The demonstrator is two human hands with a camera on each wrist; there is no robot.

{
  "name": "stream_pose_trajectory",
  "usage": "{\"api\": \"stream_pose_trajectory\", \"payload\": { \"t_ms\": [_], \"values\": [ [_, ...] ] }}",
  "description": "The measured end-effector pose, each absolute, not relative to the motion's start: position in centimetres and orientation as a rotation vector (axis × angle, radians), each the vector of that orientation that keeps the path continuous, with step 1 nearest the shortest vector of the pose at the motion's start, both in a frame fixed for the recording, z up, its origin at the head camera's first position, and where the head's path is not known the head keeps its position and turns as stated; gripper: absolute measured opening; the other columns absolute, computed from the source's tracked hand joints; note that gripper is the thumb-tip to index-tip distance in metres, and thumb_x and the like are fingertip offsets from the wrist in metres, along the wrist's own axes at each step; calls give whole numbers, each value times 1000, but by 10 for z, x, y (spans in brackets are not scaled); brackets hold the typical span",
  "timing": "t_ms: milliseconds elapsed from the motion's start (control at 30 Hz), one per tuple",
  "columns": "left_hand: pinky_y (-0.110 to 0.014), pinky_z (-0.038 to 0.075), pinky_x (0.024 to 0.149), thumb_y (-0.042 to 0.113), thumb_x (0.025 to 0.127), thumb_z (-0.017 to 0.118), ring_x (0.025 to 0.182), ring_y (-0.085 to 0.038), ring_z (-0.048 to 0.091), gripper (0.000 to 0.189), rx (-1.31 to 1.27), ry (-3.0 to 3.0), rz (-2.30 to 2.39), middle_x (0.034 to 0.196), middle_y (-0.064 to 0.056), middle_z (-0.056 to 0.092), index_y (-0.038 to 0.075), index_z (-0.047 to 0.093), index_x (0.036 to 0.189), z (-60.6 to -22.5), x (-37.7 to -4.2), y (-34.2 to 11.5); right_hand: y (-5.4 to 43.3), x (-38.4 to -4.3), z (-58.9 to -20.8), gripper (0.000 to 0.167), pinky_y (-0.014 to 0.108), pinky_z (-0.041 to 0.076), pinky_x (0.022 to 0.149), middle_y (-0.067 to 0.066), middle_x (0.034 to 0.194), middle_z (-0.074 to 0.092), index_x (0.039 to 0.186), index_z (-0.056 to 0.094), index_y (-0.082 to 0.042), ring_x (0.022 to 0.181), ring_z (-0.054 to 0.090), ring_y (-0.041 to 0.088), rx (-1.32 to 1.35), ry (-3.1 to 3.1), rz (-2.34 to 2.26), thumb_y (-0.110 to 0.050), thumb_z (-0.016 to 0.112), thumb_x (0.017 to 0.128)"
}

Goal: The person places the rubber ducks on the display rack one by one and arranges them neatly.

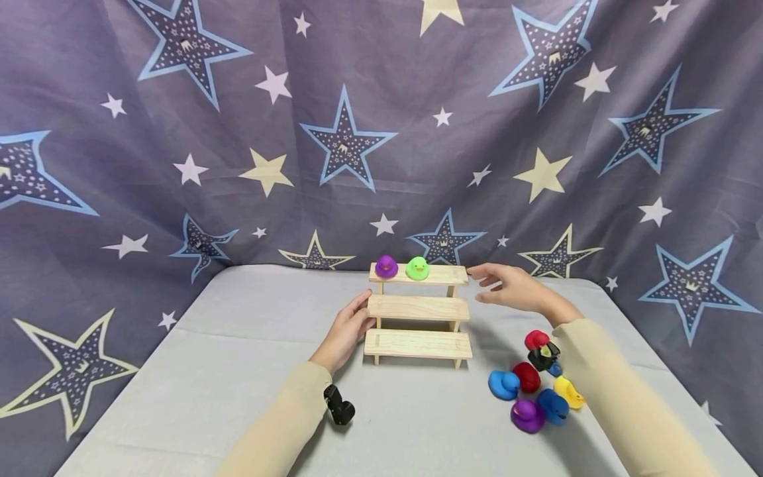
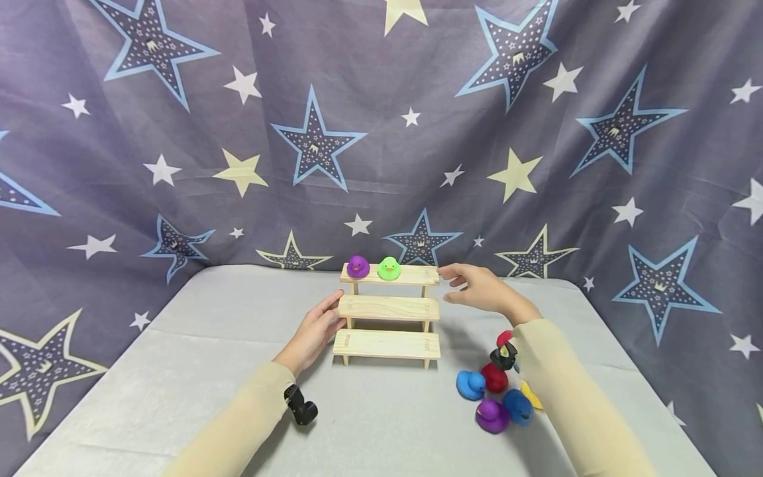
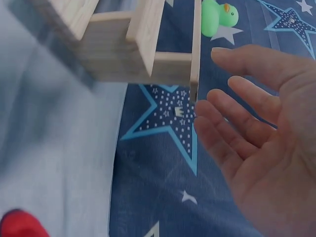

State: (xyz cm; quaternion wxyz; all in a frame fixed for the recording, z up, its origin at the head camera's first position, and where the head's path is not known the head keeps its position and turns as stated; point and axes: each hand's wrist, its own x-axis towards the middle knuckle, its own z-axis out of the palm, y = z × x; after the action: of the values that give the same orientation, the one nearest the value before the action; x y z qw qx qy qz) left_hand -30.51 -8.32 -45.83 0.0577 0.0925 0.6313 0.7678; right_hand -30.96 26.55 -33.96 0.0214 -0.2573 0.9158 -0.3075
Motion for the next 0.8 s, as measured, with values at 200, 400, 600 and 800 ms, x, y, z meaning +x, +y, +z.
{"api": "stream_pose_trajectory", "payload": {
  "t_ms": [200,400,600,800],
  "values": [
    [-37,37,117,5,105,39,142,-33,36,54,280,1921,2317,158,-20,30,3,26,157,-457,-304,-83,285,-297,-342,52,53,55,98,22,133,59,138,55,2,117,60,39,-774,2827,-959,-15,72,92],
    [-38,35,118,5,105,40,144,-32,34,54,275,1906,2315,160,-19,27,3,26,158,-459,-306,-83,301,-288,-346,51,56,54,98,24,133,59,136,55,5,116,60,40,-759,2809,-972,-16,72,92],
    [-38,36,118,7,105,41,143,-33,35,55,282,1913,2317,158,-20,29,3,26,157,-458,-306,-84,314,-282,-353,53,55,55,96,26,131,60,136,55,7,113,62,41,-779,2850,-943,-13,73,90],
    [-35,37,117,5,105,41,143,-31,36,54,263,1901,2329,159,-18,30,4,27,157,-457,-305,-83,328,-277,-366,51,57,54,96,23,129,62,133,59,5,113,61,40,-743,2906,-882,-17,75,90]
  ]
}}
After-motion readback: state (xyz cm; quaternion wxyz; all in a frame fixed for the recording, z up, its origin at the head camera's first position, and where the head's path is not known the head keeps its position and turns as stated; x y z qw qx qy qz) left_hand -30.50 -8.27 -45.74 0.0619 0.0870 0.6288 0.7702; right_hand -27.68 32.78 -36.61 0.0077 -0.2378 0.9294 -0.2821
